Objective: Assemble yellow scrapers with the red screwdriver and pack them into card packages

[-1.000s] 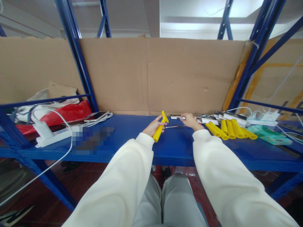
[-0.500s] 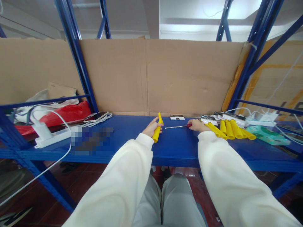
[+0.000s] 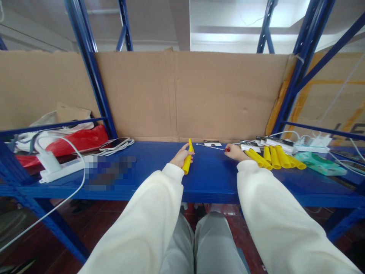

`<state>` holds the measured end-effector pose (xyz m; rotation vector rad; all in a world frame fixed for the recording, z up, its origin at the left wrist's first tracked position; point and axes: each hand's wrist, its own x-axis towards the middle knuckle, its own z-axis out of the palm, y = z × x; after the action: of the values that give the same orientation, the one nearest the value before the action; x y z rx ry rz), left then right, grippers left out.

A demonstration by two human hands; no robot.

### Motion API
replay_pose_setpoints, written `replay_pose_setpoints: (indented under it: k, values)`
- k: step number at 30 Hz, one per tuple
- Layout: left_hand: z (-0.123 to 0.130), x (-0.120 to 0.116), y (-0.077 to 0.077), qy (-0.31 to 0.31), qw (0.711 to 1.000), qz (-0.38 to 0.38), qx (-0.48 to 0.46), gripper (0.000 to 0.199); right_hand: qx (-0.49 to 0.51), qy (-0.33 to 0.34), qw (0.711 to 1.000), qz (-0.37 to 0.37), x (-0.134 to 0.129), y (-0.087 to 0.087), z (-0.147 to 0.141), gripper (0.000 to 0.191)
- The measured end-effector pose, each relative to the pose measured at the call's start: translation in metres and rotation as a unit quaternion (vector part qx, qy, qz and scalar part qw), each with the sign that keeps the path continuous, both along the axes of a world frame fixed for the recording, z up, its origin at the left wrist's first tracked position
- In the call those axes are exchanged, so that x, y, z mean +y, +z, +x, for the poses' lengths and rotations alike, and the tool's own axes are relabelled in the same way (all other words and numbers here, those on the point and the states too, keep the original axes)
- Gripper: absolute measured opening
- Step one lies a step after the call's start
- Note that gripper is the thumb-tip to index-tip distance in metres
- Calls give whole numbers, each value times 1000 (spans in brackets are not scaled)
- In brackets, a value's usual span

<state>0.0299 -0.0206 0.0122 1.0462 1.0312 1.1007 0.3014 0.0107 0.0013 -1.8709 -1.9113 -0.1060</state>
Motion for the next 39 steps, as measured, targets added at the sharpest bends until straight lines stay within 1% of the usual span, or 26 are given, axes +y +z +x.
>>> replay_pose_setpoints:
  k: [3,5,12,21,29,39]
  values:
    - [-1,2,-2,-8,1000,-2,-4,82,55,15,997,51,0,1,-1,13]
    - [-1,2,-2,-16,1000,-5,-6,82,71,18,995,66,0,1,-2,12]
    - [-3,1,-1,-38,999,-12,-9,82,52,24,997,53,-3,1,-3,12]
    - [-1,1,0,-43,999,-13,-11,79,28,18,999,42,-6,3,-6,11]
    - [-2,2,-1,-57,998,-15,-37,78,27,23,999,34,-5,2,-6,11]
    - [-3,4,-2,-71,996,-23,-38,80,7,18,999,47,-4,2,-5,12]
